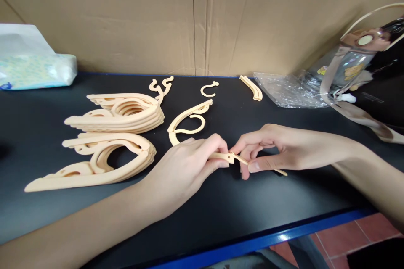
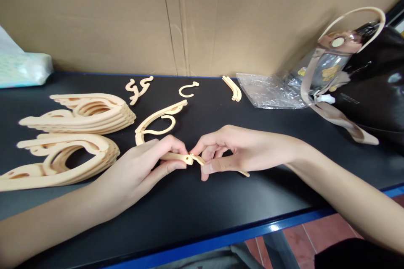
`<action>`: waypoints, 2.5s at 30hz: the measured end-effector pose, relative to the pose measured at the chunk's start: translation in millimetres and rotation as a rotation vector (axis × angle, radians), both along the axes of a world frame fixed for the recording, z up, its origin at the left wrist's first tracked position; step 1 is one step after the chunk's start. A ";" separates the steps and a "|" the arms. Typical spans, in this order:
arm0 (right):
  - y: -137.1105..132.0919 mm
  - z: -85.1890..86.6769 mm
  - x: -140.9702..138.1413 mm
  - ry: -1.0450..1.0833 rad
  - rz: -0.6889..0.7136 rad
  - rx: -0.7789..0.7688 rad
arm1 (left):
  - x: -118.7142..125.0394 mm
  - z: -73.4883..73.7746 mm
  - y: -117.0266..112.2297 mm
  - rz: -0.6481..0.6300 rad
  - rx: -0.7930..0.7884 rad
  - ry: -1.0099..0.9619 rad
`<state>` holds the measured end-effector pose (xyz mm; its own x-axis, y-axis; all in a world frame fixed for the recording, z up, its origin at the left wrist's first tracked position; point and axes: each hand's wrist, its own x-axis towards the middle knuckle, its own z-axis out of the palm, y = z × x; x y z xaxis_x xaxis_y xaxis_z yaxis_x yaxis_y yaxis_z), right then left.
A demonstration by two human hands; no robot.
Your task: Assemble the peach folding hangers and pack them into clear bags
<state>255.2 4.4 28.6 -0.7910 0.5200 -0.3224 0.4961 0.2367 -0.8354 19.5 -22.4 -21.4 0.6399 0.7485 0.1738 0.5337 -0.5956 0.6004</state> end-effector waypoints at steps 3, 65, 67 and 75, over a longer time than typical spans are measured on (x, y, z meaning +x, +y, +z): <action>-1.3 -1.5 -0.3 -0.005 -0.005 0.005 | -0.3 -0.5 0.0 -0.005 -0.012 -0.001; -5.9 -13.1 9.7 -0.281 -0.006 0.948 | -3.7 -9.5 3.4 0.179 0.294 0.217; -9.0 -12.3 6.1 -0.266 0.055 0.927 | -4.6 -10.1 2.8 0.184 0.293 0.222; -12.0 -12.3 4.6 -0.246 0.145 0.931 | -3.1 -7.9 4.3 0.200 0.329 0.212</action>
<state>259.8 -7.6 16.3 -0.8328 0.5536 0.0039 0.5460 0.8225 -0.1595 16.4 -18.1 -29.3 0.5354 0.7881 0.3037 0.7489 -0.6092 0.2608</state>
